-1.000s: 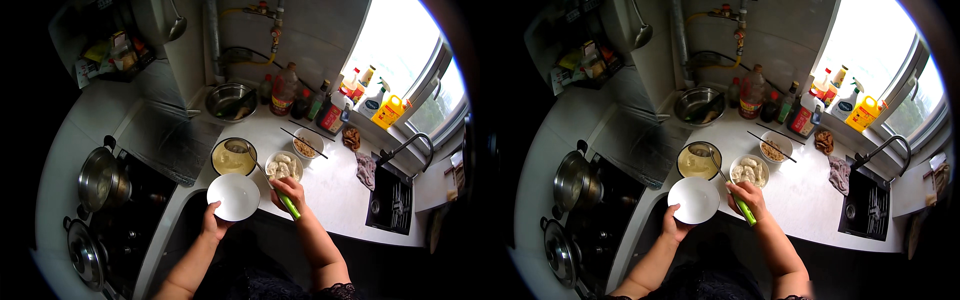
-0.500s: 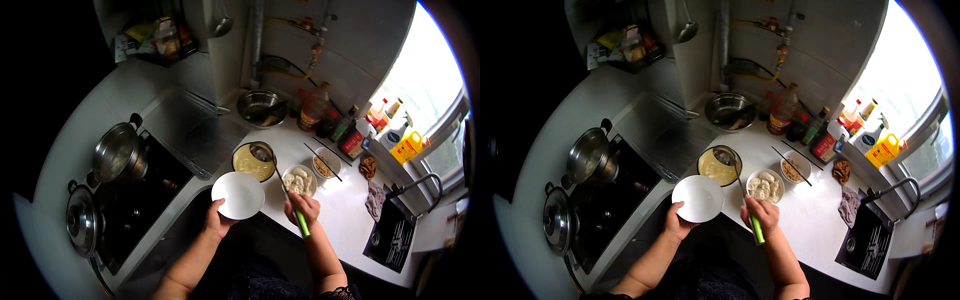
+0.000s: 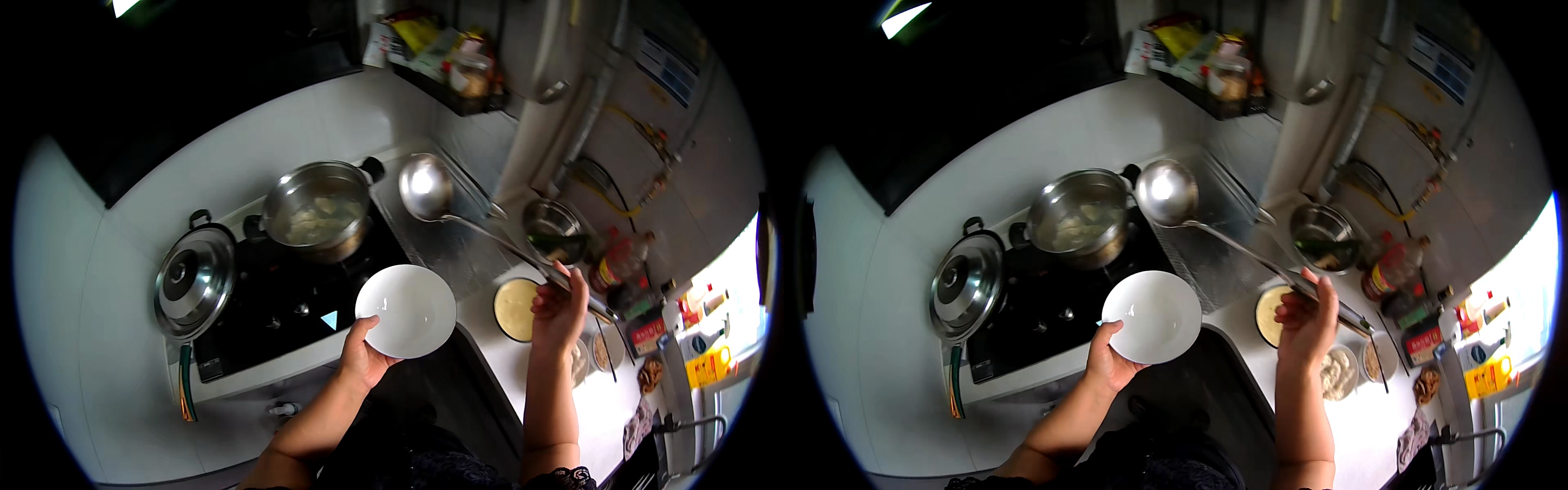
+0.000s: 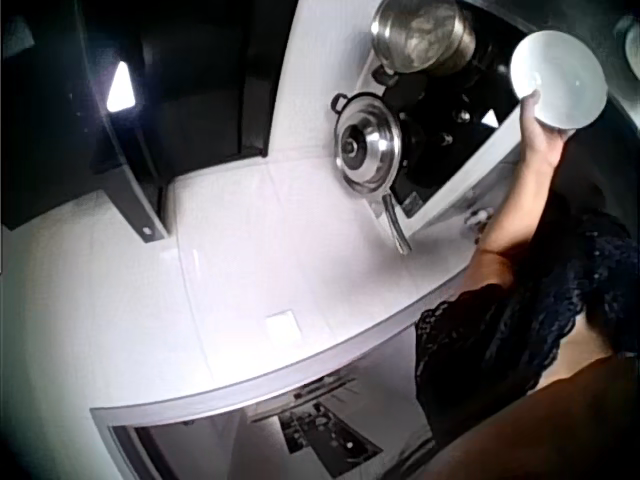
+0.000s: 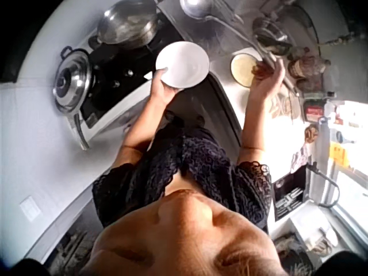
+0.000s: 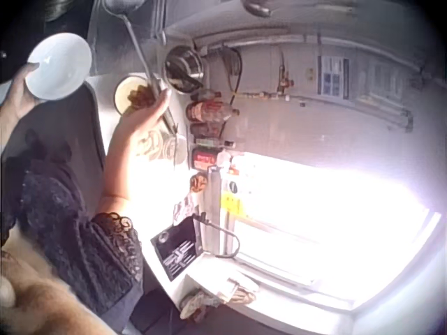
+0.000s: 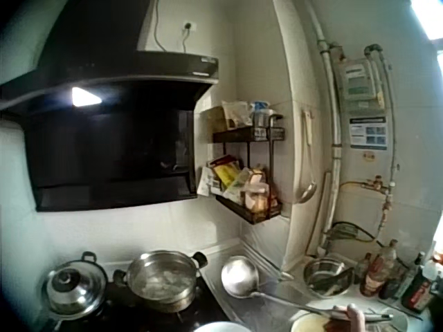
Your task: The person cleans a refrigerator drawer and door with a cloth, then rinses the cloth at the sink. They stir dumplings in a pot on the stove and serve them into bowls using a ladle.
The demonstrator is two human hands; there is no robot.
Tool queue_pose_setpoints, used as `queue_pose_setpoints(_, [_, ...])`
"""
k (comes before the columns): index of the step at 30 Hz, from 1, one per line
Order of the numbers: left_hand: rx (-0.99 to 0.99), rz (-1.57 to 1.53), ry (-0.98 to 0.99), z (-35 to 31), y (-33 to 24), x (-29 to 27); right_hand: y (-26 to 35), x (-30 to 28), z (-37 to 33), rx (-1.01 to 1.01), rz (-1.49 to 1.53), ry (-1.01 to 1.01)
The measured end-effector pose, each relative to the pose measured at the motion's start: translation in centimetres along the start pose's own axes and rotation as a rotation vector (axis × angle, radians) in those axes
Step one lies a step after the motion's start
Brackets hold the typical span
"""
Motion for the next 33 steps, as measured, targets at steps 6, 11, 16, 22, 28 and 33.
queue_pose_setpoints(6, [0.127, -0.027, -0.084, -0.8, -7.8, -4.5, -7.5, 13.1, 0.5, -0.009, -0.144, 0.207])
queue_pose_setpoints(11, [0.168, -0.028, -0.247, -0.9, -10.9, -9.3, -14.0, 19.7, 2.3, -0.332, -0.504, 0.404])
queue_pose_setpoints(16, [0.190, -0.099, -0.264, -0.3, -11.7, -12.7, -17.1, 24.7, 3.9, -1.097, -0.912, 0.725])
queue_pose_setpoints(22, [0.222, -0.066, -0.321, 0.2, -12.7, -11.5, -21.1, 26.8, 6.9, -1.243, -1.181, 0.839])
queue_pose_setpoints(28, [0.267, -0.100, -0.380, 0.5, -13.2, -10.9, -22.4, 28.2, 8.7, -0.697, -1.040, 0.703])
queue_pose_setpoints(33, [0.311, -0.149, -0.366, 0.2, -13.0, -10.7, -22.7, 28.5, 9.0, -0.322, -0.976, 0.585])
Point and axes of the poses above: each hand's wrist, its own z-axis towards the middle knuckle, its own x-axis out of the palm, y = z × x, the point moved 3 cm from there along z, towards the middle knuckle, and after that the axes turned 7 degrees about x, right-handed, at the moved point
